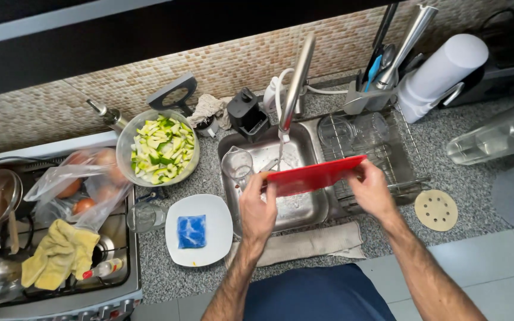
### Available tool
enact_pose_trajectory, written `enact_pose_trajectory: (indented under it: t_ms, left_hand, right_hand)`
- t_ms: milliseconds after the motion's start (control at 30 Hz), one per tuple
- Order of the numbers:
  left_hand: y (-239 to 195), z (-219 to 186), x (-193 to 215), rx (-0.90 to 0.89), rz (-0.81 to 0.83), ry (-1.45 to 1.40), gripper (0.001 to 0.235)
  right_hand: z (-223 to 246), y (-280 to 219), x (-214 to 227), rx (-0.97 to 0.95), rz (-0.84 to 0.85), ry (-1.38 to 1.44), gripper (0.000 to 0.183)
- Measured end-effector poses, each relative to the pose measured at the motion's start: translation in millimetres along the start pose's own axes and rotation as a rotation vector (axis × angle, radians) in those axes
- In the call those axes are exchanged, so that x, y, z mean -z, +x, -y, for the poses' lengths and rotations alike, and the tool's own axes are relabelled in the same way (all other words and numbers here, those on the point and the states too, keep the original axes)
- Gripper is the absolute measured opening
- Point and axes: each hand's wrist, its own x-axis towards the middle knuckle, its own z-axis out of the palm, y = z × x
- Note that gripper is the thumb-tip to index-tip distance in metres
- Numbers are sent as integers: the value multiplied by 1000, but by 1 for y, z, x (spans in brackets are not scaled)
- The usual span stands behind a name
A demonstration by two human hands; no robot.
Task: Washing various kitchen items including a red cutting board, a white plate, and a blender jar using a blue sponge and running water.
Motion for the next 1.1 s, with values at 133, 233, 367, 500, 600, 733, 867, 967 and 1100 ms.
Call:
enact_pose_trajectory:
  t_ms: [133, 233, 367, 500, 600, 733, 867, 967, 1100]
  left_hand:
    - [21, -69, -26, -135, 6, -61, 10]
    - [42, -122, -41, -439, -16, 132, 6]
    - [76, -155, -69, -529, -42, 123, 6]
    - [98, -163, -91, -482, -37, 24, 17]
    - [94, -130, -108, -178, 9, -19, 29]
    - [104, 10, -191, 194, 149, 56, 59]
    - [111, 83, -241, 857, 225, -200, 90]
    - [104, 94, -247, 979, 183, -537, 47]
    - [72, 68, -211, 998, 207, -684, 25]
  right_hand:
    - [73, -6, 47, 236, -76, 49, 30]
    - [127, -4, 83, 610, -257, -382, 104]
    - [158, 25, 127, 975, -341, -870, 53]
    - [169, 67, 167, 893, -227, -980, 15]
    - [168, 99, 184, 855, -216, -1011, 13]
    - [159, 137, 190, 804, -186, -992, 16]
    - [157, 166, 188, 565, -104, -948, 9]
    - [149, 184, 189, 506, -88, -966, 9]
    - [136, 199, 190, 513, -70, -966, 12]
